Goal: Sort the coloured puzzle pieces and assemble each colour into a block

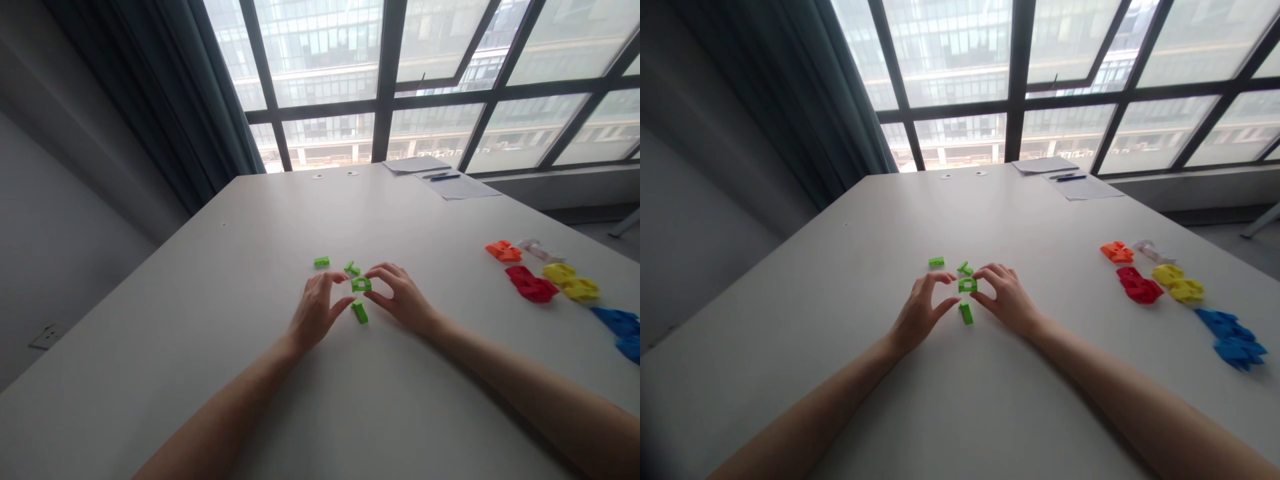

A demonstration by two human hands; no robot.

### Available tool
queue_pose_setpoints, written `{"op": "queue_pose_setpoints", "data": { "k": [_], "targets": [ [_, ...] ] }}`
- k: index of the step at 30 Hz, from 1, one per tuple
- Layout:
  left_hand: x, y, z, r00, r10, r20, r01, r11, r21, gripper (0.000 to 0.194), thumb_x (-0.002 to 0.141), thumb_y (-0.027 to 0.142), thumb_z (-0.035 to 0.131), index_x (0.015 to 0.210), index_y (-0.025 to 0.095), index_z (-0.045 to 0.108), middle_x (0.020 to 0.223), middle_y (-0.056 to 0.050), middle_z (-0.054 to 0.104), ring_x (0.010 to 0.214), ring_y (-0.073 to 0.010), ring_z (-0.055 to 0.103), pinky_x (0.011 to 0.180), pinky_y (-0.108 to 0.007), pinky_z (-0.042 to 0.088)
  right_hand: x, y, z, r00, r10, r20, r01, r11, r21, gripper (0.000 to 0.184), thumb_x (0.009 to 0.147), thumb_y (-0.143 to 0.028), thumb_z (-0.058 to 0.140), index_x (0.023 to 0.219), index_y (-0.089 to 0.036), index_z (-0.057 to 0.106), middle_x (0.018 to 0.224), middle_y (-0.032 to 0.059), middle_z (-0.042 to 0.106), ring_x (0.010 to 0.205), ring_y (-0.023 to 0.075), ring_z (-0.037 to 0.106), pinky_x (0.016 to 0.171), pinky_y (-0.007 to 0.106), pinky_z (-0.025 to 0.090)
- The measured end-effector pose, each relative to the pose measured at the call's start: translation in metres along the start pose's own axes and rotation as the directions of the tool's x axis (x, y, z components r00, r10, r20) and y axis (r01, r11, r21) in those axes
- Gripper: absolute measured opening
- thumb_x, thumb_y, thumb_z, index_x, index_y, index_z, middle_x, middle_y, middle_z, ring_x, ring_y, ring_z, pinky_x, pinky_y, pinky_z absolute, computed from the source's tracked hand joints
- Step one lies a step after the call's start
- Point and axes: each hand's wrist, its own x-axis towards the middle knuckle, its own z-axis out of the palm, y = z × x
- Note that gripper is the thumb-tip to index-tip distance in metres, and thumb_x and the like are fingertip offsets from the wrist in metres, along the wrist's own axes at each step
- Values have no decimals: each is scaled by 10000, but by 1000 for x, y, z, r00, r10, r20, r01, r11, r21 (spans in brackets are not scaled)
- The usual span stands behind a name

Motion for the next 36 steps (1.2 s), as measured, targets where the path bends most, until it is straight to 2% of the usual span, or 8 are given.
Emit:
{"op": "queue_pose_setpoints", "data": {
  "k": [3, 7, 11, 19, 25, 28, 36],
  "targets": [
    [1, 0, -1, 996, 18, 92, -16, 1000, -20, 271, 876, 291, 650, 1092, 212, 507, 1097, -60, 652, 1062, -216, 599, 941, -385, 460, 1, 6, 0, 995, 79, -56, -78, 997, 12, 131, 882, -319, 606, 986, -239, 592, 1018, 68, 643, 983, 234, 600, 881, 397, 459],
    [4, 2, -2, 963, 128, 237, -131, 991, -1, 231, 840, 269, 694, 1046, 228, 599, 1070, -41, 676, 1060, -209, 605, 967, -389, 444, 1, 14, 2, 981, 159, -115, -157, 987, 27, 140, 866, -303, 592, 981, -224, 587, 999, 80, 631, 944, 241, 607, 833, 388, 481],
    [5, 3, -2, 951, 146, 273, -154, 988, 10, 171, 853, 253, 678, 1018, 234, 637, 1038, -38, 677, 1022, -203, 613, 950, -377, 453, 0, 17, 3, 979, 178, -96, -178, 984, 6, 159, 847, -307, 600, 983, -225, 594, 1016, 77, 631, 955, 242, 609, 835, 387, 486],
    [3, 0, 0, 975, 46, 216, -63, 995, 75, 127, 846, 256, 688, 918, 212, 594, 957, -26, 651, 950, -203, 600, 892, -363, 459, 0, 15, 4, 990, 140, 13, -138, 987, -79, 157, 840, -297, 624, 988, -245, 607, 1073, 76, 633, 1031, 254, 578, 920, 436, 441],
    [3, -1, -1, 995, -27, 97, 17, 994, 105, 120, 875, 278, 652, 901, 192, 573, 876, -21, 664, 856, -202, 615, 851, -363, 457, -1, 9, 3, 988, 147, 49, -140, 982, -124, 161, 837, -304, 626, 988, -248, 618, 1104, 79, 636, 1063, 266, 550, 930, 463, 409],
    [3, -2, -1, 997, -67, 35, 64, 994, 86, 128, 886, 305, 634, 902, 191, 578, 850, -20, 675, 831, -203, 622, 829, -355, 460, 0, 7, 2, 986, 148, 80, -137, 982, -129, 170, 821, -281, 637, 987, -247, 624, 1109, 75, 636, 1073, 266, 543, 935, 465, 400],
    [2, -4, 0, 995, -104, 5, 104, 995, -12, 184, 894, 369, 613, 864, 190, 582, 811, -5, 675, 761, -177, 631, 816, -331, 468, -1, 10, 2, 987, 91, 133, -74, 989, -130, 182, 838, -323, 643, 1003, -247, 651, 1143, 77, 628, 1106, 263, 529, 975, 477, 371]
  ]
}}
